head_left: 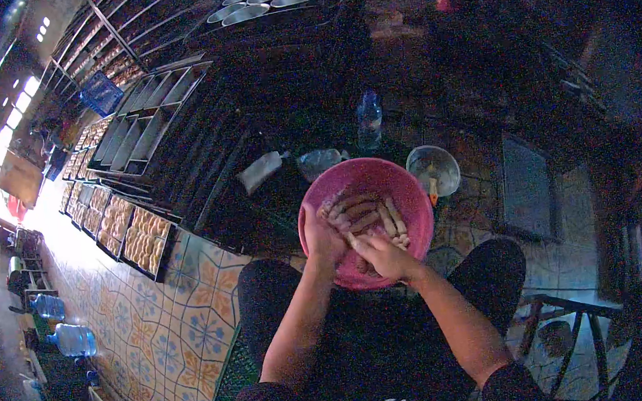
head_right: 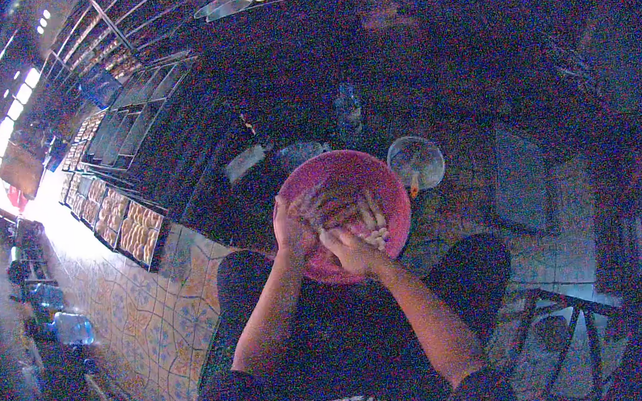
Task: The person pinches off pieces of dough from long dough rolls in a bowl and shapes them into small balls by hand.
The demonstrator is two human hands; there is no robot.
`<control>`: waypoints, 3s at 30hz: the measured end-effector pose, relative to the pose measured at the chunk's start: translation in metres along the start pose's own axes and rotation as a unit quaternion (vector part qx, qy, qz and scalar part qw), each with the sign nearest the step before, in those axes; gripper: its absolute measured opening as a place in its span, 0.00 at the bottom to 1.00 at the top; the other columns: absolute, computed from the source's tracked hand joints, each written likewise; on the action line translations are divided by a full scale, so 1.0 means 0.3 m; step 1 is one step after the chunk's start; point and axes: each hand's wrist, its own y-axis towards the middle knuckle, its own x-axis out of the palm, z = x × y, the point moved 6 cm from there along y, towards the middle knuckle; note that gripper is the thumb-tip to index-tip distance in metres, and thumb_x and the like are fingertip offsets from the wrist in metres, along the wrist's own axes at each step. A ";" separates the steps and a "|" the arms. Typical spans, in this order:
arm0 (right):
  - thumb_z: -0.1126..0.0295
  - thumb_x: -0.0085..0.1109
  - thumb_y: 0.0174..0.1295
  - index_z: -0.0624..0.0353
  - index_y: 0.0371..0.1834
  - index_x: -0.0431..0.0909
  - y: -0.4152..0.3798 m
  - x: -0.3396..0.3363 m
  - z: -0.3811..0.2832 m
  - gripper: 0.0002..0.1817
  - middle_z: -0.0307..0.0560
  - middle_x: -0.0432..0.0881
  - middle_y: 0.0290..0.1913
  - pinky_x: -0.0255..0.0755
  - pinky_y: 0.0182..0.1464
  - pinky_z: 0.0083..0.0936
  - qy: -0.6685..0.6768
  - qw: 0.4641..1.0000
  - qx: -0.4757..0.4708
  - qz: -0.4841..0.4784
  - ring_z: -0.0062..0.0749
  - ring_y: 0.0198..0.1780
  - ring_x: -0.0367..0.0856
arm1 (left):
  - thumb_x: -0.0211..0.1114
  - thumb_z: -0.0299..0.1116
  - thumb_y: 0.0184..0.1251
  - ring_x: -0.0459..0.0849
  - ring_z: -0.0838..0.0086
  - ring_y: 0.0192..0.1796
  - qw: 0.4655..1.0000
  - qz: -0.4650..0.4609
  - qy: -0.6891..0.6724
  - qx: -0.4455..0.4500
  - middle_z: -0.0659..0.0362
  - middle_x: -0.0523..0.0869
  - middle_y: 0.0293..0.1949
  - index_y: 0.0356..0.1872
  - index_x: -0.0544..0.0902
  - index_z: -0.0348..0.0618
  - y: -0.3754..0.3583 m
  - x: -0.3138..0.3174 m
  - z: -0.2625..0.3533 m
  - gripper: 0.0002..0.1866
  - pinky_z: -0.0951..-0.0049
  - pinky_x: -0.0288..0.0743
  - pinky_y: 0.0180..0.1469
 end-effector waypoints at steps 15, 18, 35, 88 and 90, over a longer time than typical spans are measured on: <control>0.66 0.67 0.68 0.66 0.44 0.85 0.038 0.001 0.115 0.12 0.51 0.89 0.39 0.83 0.40 0.28 0.094 0.995 0.023 0.010 0.29 0.36 0.89 | 0.57 0.53 0.79 0.83 0.70 0.38 0.993 0.095 0.073 0.027 0.57 0.83 0.37 0.54 0.75 0.44 -0.001 -0.019 0.025 0.21 0.67 0.78 0.41; 0.64 0.66 0.69 0.65 0.42 0.86 -0.002 -0.110 0.032 0.13 0.49 0.90 0.41 0.80 0.49 0.29 -0.112 0.963 -0.138 0.201 0.30 0.40 0.87 | 0.60 0.50 0.77 0.85 0.68 0.40 0.995 0.049 0.081 0.031 0.56 0.85 0.39 0.55 0.77 0.41 0.013 -0.002 0.028 0.22 0.65 0.79 0.43; 0.64 0.68 0.68 0.61 0.42 0.86 -0.027 -0.293 0.040 0.11 0.39 0.87 0.31 0.77 0.33 0.22 0.071 0.970 -0.101 0.212 0.19 0.28 0.82 | 0.63 0.36 0.76 0.84 0.66 0.58 0.700 -0.294 0.649 0.052 0.51 0.87 0.55 0.65 0.79 0.43 -0.133 0.174 -0.123 0.20 0.66 0.76 0.61; 0.74 0.67 0.61 0.58 0.47 0.86 -0.061 -0.289 -0.088 0.11 0.42 0.85 0.45 0.79 0.48 0.26 -0.067 0.937 -0.293 0.177 0.30 0.46 0.86 | 0.71 0.31 0.68 0.84 0.60 0.58 0.675 -0.260 0.672 0.157 0.48 0.85 0.57 0.52 0.84 0.35 -0.062 0.148 -0.030 0.15 0.63 0.75 0.63; 0.74 0.67 0.61 0.58 0.47 0.86 -0.070 -0.290 -0.110 0.11 0.42 0.85 0.45 0.79 0.48 0.25 -0.043 0.950 -0.264 0.159 0.30 0.46 0.86 | 0.71 0.32 0.68 0.84 0.60 0.59 0.685 -0.256 0.658 0.182 0.48 0.85 0.57 0.53 0.84 0.35 -0.079 0.183 -0.025 0.16 0.63 0.74 0.63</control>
